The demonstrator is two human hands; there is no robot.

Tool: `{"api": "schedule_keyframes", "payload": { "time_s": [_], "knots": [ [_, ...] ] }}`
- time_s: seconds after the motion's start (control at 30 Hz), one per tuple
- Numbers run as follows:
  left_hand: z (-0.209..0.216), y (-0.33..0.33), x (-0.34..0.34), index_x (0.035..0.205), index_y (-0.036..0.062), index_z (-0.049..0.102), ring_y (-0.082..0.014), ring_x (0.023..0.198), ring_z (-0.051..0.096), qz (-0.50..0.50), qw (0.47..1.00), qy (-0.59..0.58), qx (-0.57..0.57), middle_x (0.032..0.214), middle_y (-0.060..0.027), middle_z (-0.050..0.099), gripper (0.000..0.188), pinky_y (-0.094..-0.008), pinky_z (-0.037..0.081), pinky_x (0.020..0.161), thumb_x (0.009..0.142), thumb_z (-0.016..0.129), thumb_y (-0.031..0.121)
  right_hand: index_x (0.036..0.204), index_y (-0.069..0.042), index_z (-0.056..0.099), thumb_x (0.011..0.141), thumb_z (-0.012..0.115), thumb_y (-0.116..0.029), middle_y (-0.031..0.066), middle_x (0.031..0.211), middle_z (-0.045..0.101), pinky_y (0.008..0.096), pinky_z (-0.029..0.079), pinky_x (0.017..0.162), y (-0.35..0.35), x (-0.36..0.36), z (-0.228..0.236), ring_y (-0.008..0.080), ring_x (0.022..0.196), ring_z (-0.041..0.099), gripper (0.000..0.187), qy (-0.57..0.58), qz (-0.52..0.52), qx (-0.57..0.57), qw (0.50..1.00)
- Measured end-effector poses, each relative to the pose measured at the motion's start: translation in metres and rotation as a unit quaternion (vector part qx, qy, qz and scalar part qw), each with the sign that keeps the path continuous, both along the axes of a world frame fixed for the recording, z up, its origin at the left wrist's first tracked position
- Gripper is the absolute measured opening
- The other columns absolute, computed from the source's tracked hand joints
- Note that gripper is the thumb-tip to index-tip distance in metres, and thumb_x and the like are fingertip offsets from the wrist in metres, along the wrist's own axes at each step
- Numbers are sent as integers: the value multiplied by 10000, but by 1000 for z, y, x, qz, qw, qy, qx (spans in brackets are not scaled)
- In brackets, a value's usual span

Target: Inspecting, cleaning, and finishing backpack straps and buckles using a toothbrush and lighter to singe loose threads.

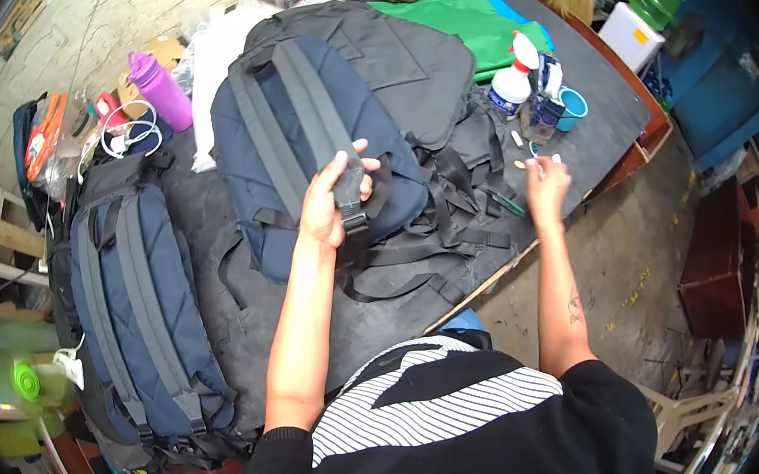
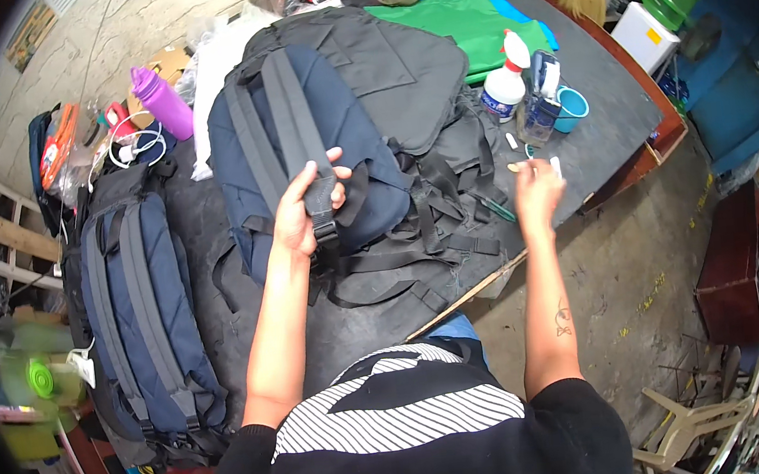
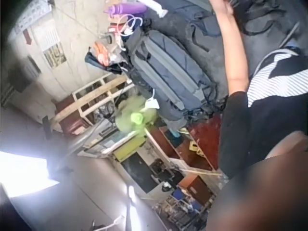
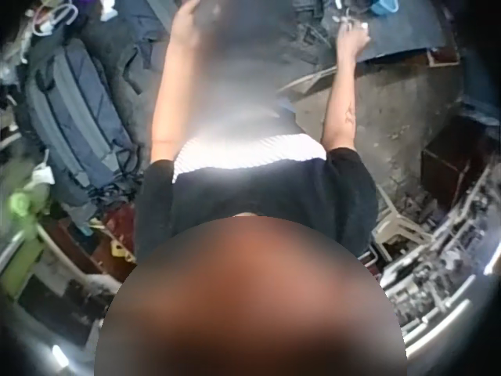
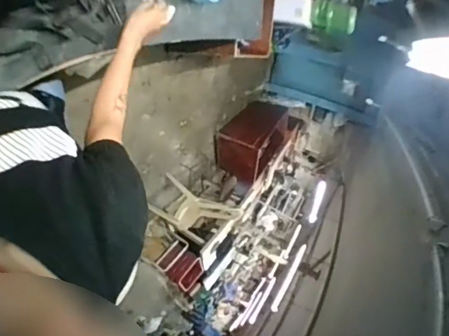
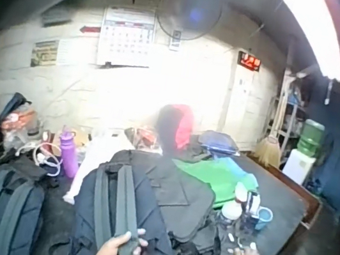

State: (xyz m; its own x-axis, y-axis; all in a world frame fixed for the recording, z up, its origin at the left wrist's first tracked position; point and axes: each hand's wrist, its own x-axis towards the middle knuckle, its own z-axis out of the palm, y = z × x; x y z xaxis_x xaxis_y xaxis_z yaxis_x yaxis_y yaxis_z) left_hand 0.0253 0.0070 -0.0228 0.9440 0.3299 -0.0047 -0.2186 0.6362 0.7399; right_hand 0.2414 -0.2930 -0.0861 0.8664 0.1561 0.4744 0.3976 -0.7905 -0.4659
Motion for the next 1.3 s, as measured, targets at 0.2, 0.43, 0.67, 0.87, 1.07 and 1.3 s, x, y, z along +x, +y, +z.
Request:
{"api": "schedule_keyframes", "payload": {
  "time_s": [0.2, 0.43, 0.67, 0.87, 1.07, 1.3],
  "knots": [
    [5, -4, 3, 1221, -100, 481, -249, 917, 629, 25, 998, -2, -58, 1077, -197, 616, 381, -329, 521, 839, 901, 442, 103, 1010, 57, 559, 769, 677, -282, 277, 1017, 599, 479, 452, 853, -71, 72, -42, 436, 984, 577, 433, 107, -188, -114, 970],
    [-14, 16, -4, 1259, -147, 397, -370, 1148, 530, 0, 995, -30, -100, 1228, -285, 507, 445, -420, 445, 1008, 854, 364, 35, 1080, -53, 454, 784, 519, -29, 21, 775, 509, 241, 410, 512, -8, 49, -8, 94, 596, 478, 304, 168, 82, 423, 887],
    [-40, 40, -4, 1268, -136, 388, -373, 1194, 491, -7, 986, -36, -161, 1267, -284, 481, 489, -430, 425, 1025, 821, 384, 60, 986, -79, 511, 885, 537, -375, -49, 693, 381, 199, 258, 483, 170, -122, 36, 44, 546, 323, 314, 305, 440, 362, 763],
    [-37, 42, -10, 1234, -93, 464, -321, 1097, 570, 9, 994, -6, -108, 1201, -238, 566, 466, -410, 446, 974, 821, 367, 101, 901, -37, 573, 810, 615, -176, 126, 818, 616, 321, 468, 676, 220, -154, 27, 234, 724, 603, 171, 141, 397, 203, 884],
    [-53, 47, -8, 1252, -72, 455, -307, 1134, 548, -5, 996, 7, -94, 1244, -221, 543, 471, -404, 420, 1007, 826, 387, 117, 851, -32, 559, 746, 640, -158, 107, 753, 624, 336, 483, 636, 227, -156, 25, 251, 673, 621, 182, 114, 351, 173, 913],
    [-57, 48, -8, 1248, -83, 463, -312, 1149, 539, -15, 992, -3, -127, 1237, -222, 550, 489, -401, 410, 1019, 806, 366, 102, 843, -26, 554, 753, 639, -156, 117, 784, 630, 333, 481, 645, 230, -155, 20, 251, 690, 619, 179, 136, 351, 167, 911]
  ]
}}
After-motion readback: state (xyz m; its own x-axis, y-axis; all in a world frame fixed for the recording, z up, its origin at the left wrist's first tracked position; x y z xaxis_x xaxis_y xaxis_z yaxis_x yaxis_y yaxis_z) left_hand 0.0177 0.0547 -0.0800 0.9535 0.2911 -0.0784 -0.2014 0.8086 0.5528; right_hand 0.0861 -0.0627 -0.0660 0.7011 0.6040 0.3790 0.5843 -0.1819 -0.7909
